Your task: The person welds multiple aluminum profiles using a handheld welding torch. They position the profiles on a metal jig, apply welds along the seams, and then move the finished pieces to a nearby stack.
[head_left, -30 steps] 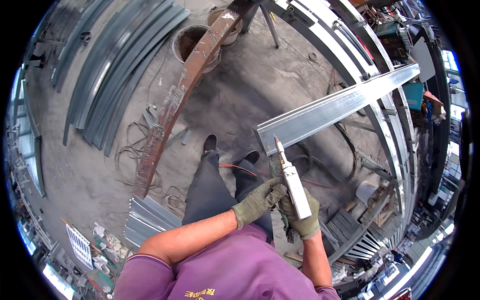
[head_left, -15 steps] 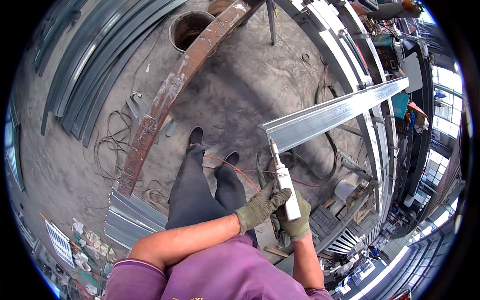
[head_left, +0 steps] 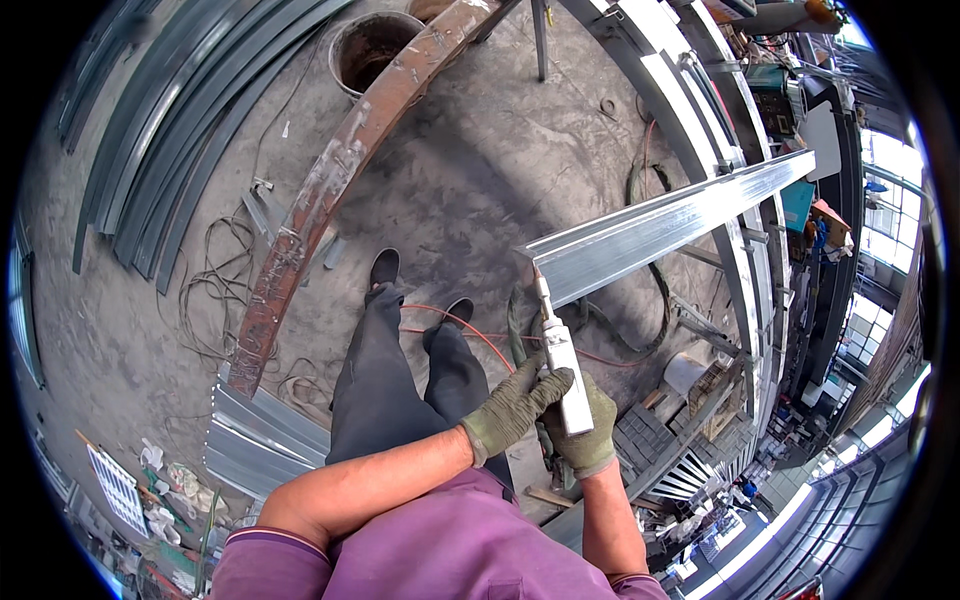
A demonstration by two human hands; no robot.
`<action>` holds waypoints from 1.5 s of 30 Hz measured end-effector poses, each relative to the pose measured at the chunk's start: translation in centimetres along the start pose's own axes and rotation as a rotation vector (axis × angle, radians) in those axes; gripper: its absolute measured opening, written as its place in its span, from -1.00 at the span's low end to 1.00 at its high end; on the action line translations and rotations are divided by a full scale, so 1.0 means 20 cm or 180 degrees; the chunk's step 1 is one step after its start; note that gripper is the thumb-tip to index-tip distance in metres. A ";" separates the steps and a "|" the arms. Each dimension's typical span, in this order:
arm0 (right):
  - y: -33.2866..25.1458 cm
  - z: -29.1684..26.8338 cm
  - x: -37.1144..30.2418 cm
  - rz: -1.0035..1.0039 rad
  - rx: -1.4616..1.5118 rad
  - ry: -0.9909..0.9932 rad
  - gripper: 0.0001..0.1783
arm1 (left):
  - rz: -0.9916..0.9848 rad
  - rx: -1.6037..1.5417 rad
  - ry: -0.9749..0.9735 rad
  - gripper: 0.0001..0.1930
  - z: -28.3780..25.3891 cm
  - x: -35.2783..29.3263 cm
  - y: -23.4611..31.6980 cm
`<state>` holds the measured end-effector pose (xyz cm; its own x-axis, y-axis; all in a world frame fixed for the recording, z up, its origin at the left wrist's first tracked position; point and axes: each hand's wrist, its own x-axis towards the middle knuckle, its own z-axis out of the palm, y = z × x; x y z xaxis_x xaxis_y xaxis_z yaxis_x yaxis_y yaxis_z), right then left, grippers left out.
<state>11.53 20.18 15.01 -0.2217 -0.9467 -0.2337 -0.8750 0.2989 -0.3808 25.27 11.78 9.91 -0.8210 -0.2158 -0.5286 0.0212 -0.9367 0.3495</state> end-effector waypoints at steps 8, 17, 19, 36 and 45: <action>-0.01 0.03 -0.01 0.0036 -0.0124 -0.0025 -0.59 | -0.0003 0.0035 0.0091 -0.44 -0.01 -0.01 0.01; -0.04 0.04 -0.03 0.0292 -0.0121 -0.0248 -0.69 | -0.0021 0.0005 0.0090 -0.47 -0.05 -0.01 -0.01; -0.08 0.03 0.00 0.0285 -0.0107 -0.0200 -0.69 | 0.0006 -0.0009 0.0135 -0.47 -0.05 -0.01 -0.01; -0.16 0.07 0.02 0.0550 -0.0064 -0.0144 -0.63 | -0.0154 -0.0240 0.0129 -0.46 -0.13 -0.03 0.00; -0.16 0.07 0.00 0.0659 -0.0101 -0.0207 -0.62 | -0.0239 -0.0180 0.0123 -0.48 -0.12 -0.04 0.01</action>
<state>14.96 19.28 15.03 -0.3708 -0.8554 -0.3616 -0.8270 0.4813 -0.2906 27.28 10.97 8.46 -0.7988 -0.1540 -0.5815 -0.0065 -0.9644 0.2643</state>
